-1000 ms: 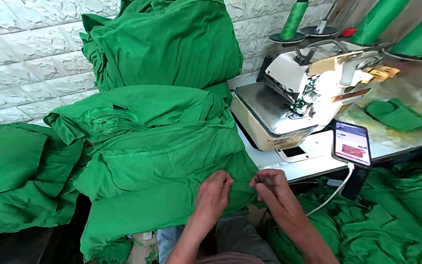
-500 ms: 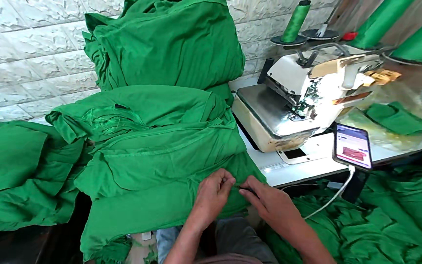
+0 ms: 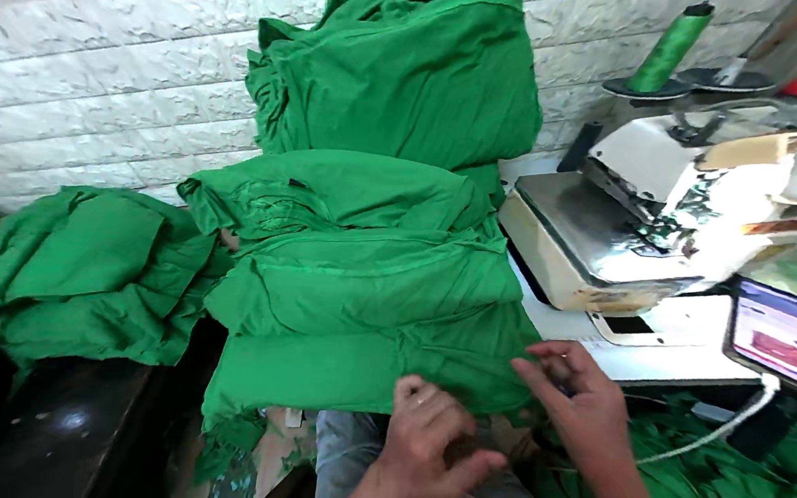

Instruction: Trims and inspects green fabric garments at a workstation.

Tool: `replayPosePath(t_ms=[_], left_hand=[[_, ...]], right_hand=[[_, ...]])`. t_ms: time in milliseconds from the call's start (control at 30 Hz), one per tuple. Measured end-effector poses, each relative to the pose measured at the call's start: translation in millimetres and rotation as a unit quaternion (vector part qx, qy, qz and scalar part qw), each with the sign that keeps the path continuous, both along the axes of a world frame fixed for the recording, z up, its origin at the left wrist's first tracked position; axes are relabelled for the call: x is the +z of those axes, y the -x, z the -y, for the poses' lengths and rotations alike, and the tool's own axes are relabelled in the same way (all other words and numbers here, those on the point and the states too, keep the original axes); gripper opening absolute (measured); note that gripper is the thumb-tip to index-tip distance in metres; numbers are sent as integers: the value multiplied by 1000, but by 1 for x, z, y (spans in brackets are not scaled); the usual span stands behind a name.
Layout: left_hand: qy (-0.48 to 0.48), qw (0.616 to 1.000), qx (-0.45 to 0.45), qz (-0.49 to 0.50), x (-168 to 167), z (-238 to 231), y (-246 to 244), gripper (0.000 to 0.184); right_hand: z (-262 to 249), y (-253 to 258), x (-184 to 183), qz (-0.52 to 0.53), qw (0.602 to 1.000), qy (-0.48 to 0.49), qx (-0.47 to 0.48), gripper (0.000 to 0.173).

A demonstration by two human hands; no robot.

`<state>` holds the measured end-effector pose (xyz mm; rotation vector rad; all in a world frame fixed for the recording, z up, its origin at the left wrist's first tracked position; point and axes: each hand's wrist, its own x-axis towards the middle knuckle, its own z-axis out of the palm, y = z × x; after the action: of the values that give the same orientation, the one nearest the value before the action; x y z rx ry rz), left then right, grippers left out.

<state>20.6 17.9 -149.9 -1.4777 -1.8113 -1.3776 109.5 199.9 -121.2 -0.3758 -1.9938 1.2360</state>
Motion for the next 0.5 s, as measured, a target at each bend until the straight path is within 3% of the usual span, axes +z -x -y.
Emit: replayPosePath(t_ms=[67,133,233,333,400,500], left_hand=[[-16,983,178,-33,-21,13,-2,34],[12,956,292,-22,-36,23,3,29],[25,949,314,-8,-41,39,9,14],[1,953,303,-22,-32,45,9,14],[12,946,322,-26,-29,47,11,13],[11,919,394,-28,-23,59,21,16]], right_hand=[[7,5,4,-40,999,-26,15,12],[17,14,3,-48,994,-65,72,16],[37,31,-5,-4,968,-186,168,29],[64,38,2,91,930,-297,195,50],[72,37,14,124,930,-273,211,35],[56,38,25,80,946,-244,195,26]])
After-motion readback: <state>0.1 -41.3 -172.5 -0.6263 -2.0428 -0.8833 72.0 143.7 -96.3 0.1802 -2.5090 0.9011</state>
